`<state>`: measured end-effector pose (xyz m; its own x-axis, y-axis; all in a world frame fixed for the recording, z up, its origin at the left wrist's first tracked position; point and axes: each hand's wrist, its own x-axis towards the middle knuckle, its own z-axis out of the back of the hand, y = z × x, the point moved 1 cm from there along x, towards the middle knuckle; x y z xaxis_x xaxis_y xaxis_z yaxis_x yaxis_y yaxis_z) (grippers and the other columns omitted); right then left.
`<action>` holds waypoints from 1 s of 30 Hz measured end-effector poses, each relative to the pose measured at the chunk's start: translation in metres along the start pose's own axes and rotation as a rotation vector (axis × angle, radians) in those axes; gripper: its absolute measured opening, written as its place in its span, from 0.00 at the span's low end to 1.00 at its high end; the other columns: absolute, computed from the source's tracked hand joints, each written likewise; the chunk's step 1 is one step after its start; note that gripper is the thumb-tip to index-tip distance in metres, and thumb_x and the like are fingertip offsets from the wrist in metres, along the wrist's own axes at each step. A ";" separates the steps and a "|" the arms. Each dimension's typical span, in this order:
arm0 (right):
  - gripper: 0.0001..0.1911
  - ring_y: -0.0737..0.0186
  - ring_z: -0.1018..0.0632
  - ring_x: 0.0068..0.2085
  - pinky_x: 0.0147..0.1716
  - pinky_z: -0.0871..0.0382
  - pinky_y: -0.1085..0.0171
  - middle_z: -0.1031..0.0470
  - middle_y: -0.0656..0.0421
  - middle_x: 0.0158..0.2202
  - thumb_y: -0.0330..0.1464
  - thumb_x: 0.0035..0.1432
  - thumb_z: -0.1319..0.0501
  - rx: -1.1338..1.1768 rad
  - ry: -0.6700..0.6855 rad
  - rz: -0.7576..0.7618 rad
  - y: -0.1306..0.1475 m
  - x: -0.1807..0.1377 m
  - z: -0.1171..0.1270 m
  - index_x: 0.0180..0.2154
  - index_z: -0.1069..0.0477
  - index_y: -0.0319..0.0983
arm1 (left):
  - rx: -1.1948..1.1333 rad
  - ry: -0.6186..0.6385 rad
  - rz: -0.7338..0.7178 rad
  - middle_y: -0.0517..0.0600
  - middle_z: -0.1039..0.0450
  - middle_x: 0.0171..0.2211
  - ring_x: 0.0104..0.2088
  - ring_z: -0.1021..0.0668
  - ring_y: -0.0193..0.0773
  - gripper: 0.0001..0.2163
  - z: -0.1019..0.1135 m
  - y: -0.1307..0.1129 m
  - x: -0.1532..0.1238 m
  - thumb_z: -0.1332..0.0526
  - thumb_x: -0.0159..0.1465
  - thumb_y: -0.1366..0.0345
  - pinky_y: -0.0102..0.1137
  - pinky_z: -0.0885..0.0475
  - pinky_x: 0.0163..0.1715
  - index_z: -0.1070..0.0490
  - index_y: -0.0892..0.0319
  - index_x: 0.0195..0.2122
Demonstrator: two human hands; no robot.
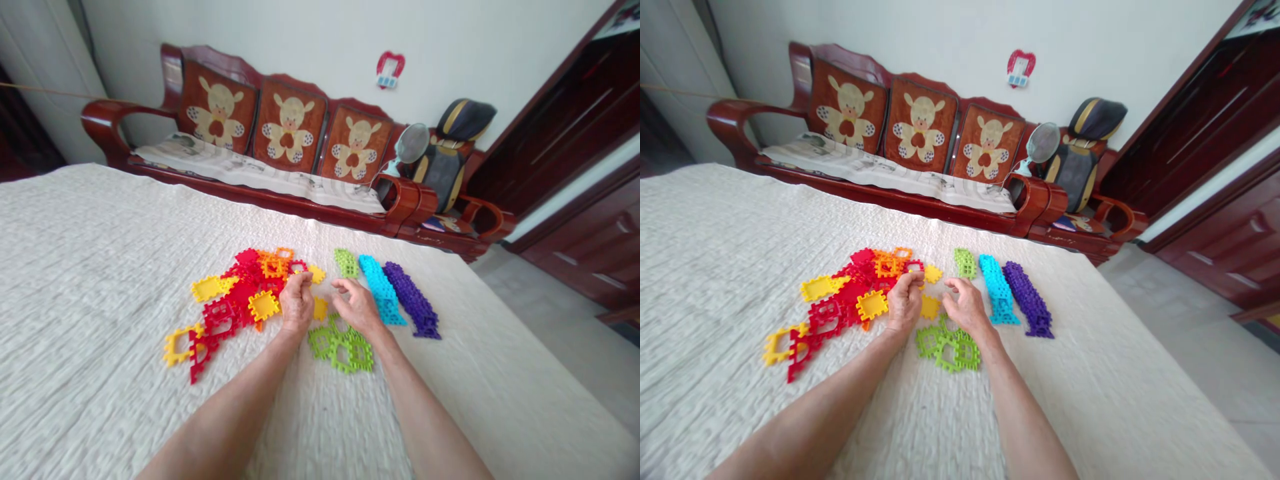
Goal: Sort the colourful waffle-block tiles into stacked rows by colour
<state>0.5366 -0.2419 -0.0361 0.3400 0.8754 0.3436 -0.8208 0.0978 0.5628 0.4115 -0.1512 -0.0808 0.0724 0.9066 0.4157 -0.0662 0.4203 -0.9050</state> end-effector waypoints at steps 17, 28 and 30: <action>0.15 0.58 0.26 0.44 0.46 0.34 0.61 0.29 0.55 0.39 0.34 0.49 0.35 -0.284 0.184 -0.160 0.012 -0.044 0.010 0.41 0.28 0.38 | 0.087 0.094 -0.018 0.49 0.21 0.33 0.36 0.21 0.35 0.11 0.003 -0.002 0.000 0.48 0.59 0.69 0.30 0.27 0.41 0.25 0.58 0.35; 0.15 0.59 0.25 0.39 0.44 0.31 0.59 0.26 0.56 0.37 0.34 0.45 0.38 0.142 -0.096 -0.178 -0.005 -0.035 -0.001 0.38 0.28 0.38 | 0.108 0.138 -0.066 0.50 0.22 0.33 0.34 0.22 0.35 0.11 0.006 -0.011 -0.001 0.48 0.60 0.68 0.30 0.27 0.40 0.25 0.59 0.35; 0.16 0.58 0.25 0.38 0.42 0.30 0.58 0.25 0.56 0.37 0.38 0.48 0.39 0.274 -0.159 -0.233 -0.013 -0.034 -0.002 0.40 0.30 0.38 | 0.121 0.206 -0.112 0.50 0.22 0.33 0.34 0.22 0.35 0.10 0.007 -0.016 -0.003 0.47 0.61 0.65 0.30 0.28 0.39 0.25 0.58 0.35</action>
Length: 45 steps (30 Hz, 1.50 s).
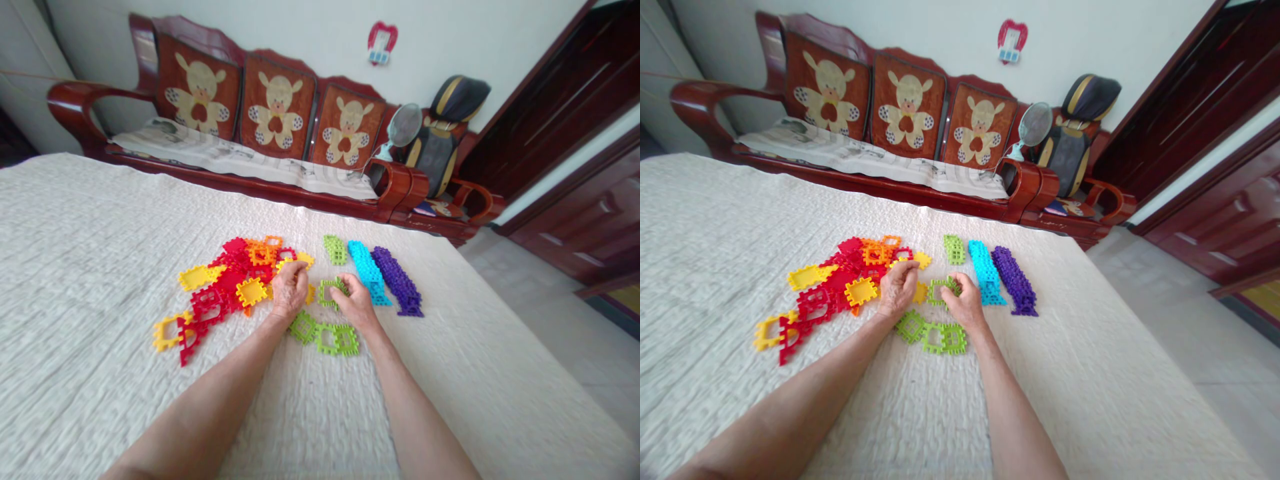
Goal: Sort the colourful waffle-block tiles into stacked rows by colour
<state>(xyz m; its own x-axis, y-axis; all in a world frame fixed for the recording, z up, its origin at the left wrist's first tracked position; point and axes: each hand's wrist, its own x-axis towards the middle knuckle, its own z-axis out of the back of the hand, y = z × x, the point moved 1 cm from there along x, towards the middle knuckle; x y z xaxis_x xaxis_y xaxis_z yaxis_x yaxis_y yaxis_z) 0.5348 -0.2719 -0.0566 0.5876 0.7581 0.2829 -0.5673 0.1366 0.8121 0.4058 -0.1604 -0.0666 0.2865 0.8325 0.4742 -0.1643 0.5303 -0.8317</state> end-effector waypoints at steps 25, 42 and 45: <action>0.21 0.61 0.26 0.33 0.27 0.29 0.64 0.26 0.59 0.34 0.44 0.47 0.37 0.624 -0.086 -0.292 -0.002 0.003 -0.014 0.42 0.30 0.41 | 0.107 0.104 -0.025 0.48 0.33 0.24 0.29 0.29 0.35 0.15 0.000 -0.004 -0.001 0.51 0.65 0.58 0.29 0.35 0.31 0.34 0.57 0.25; 0.19 0.61 0.25 0.32 0.32 0.30 0.63 0.24 0.59 0.33 0.42 0.48 0.36 0.425 0.046 -0.150 0.011 0.000 -0.011 0.41 0.28 0.40 | 0.118 0.191 -0.107 0.52 0.26 0.31 0.34 0.24 0.37 0.14 -0.003 -0.004 -0.003 0.50 0.66 0.60 0.30 0.31 0.37 0.27 0.58 0.31; 0.17 0.62 0.25 0.33 0.33 0.29 0.63 0.24 0.59 0.33 0.41 0.50 0.37 0.380 -0.029 -0.111 0.006 0.003 -0.008 0.40 0.30 0.39 | 0.085 0.184 -0.101 0.52 0.24 0.35 0.39 0.23 0.38 0.13 -0.004 -0.003 -0.003 0.49 0.66 0.60 0.31 0.30 0.41 0.26 0.58 0.37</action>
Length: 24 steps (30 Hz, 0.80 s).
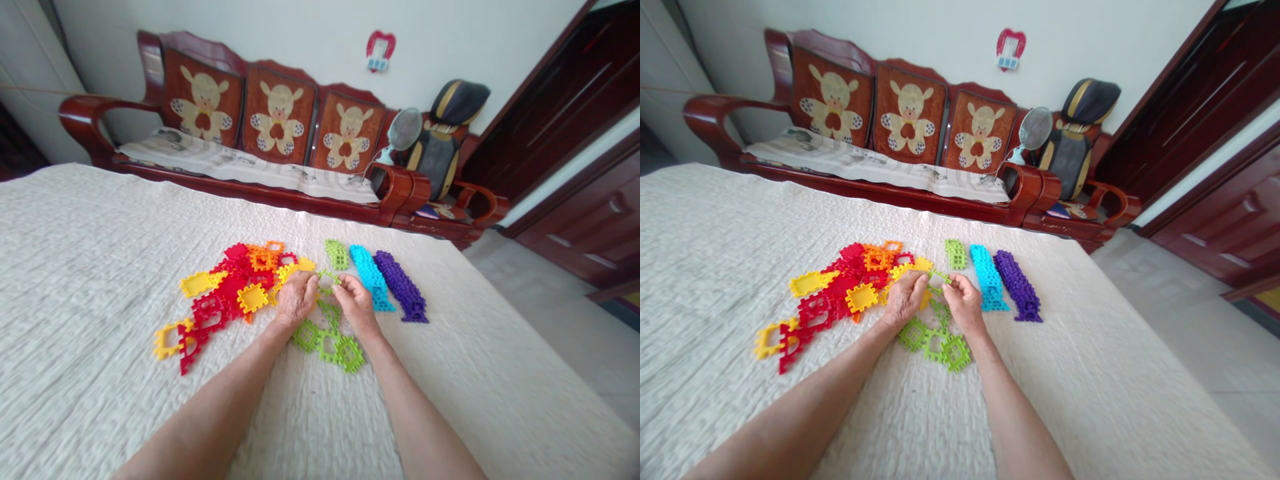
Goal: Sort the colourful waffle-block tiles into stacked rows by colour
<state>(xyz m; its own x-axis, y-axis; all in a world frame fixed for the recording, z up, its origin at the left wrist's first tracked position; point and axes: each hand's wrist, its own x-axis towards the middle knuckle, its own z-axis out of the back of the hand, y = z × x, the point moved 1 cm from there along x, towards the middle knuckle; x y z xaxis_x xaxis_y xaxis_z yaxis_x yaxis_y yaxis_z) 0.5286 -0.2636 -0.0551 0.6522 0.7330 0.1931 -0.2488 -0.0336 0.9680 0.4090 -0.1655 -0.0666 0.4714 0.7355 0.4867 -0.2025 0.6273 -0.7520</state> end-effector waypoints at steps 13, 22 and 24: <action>0.18 0.58 0.25 0.44 0.47 0.31 0.57 0.25 0.54 0.38 0.21 0.46 0.51 -0.622 -0.013 0.517 -0.018 0.009 0.021 0.35 0.29 0.40 | -0.144 -0.137 0.133 0.52 0.21 0.38 0.40 0.21 0.38 0.12 -0.004 0.009 0.001 0.47 0.65 0.62 0.32 0.28 0.43 0.25 0.58 0.39; 0.24 0.49 0.27 0.46 0.48 0.33 0.53 0.28 0.45 0.43 0.40 0.55 0.42 -0.895 -0.085 0.234 0.001 -0.001 0.010 0.49 0.32 0.32 | -0.126 -0.152 0.128 0.52 0.21 0.37 0.38 0.21 0.38 0.12 -0.003 0.007 0.001 0.47 0.64 0.63 0.31 0.27 0.42 0.24 0.58 0.39; 0.27 0.48 0.28 0.48 0.49 0.34 0.53 0.29 0.45 0.45 0.43 0.54 0.42 -0.968 -0.058 0.155 0.006 -0.001 0.005 0.51 0.33 0.32 | -0.122 -0.148 0.129 0.52 0.21 0.36 0.38 0.21 0.38 0.12 -0.003 0.006 0.002 0.47 0.64 0.63 0.32 0.27 0.42 0.24 0.58 0.39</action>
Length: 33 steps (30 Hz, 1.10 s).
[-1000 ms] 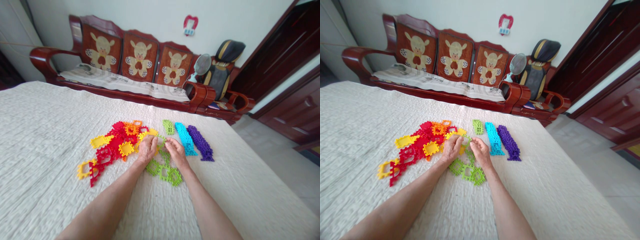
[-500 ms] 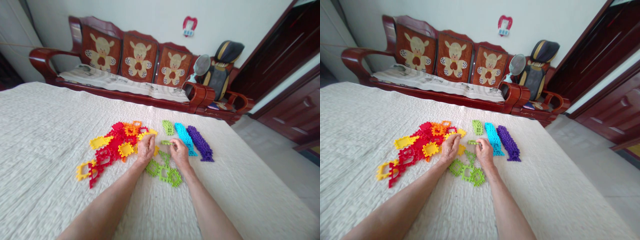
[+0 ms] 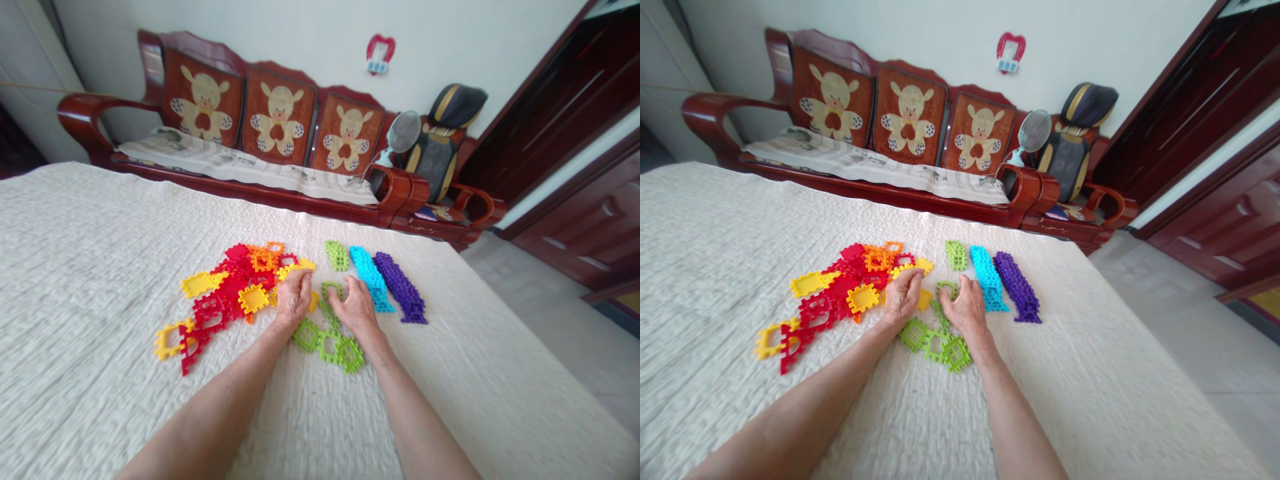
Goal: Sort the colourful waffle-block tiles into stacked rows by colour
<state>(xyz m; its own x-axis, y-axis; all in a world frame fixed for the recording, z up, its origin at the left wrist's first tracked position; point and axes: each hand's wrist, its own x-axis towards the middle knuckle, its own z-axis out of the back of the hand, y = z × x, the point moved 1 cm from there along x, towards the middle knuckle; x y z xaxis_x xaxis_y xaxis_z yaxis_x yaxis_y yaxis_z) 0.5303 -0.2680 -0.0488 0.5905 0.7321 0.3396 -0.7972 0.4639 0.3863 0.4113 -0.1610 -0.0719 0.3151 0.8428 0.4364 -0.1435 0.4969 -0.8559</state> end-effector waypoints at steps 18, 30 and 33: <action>0.26 0.52 0.27 0.48 0.47 0.35 0.59 0.29 0.46 0.47 0.38 0.52 0.41 -0.123 0.041 -0.087 0.017 0.038 -0.004 0.52 0.33 0.34 | 0.013 0.007 -0.014 0.51 0.21 0.36 0.37 0.21 0.37 0.11 -0.001 0.000 0.000 0.47 0.63 0.66 0.30 0.27 0.40 0.24 0.58 0.37; 0.24 0.51 0.30 0.48 0.51 0.39 0.55 0.28 0.45 0.45 0.36 0.56 0.44 -0.087 -0.206 -0.015 -0.004 0.075 -0.025 0.52 0.34 0.31 | 0.020 0.006 -0.022 0.50 0.22 0.32 0.33 0.21 0.37 0.11 -0.002 0.000 0.000 0.46 0.63 0.64 0.30 0.28 0.36 0.24 0.56 0.36; 0.23 0.50 0.31 0.49 0.52 0.39 0.54 0.29 0.45 0.46 0.35 0.56 0.45 -0.075 -0.224 -0.006 -0.006 0.076 -0.029 0.51 0.34 0.31 | 0.015 0.002 -0.032 0.50 0.22 0.32 0.34 0.21 0.37 0.11 -0.001 0.000 0.000 0.47 0.63 0.64 0.30 0.27 0.36 0.24 0.56 0.36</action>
<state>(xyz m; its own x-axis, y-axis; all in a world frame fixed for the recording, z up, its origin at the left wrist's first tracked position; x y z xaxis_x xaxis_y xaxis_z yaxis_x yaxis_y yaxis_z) 0.5761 -0.2008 -0.0497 0.6017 0.6044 0.5222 -0.7958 0.5096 0.3273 0.4128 -0.1614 -0.0719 0.3213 0.8263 0.4626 -0.1477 0.5262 -0.8374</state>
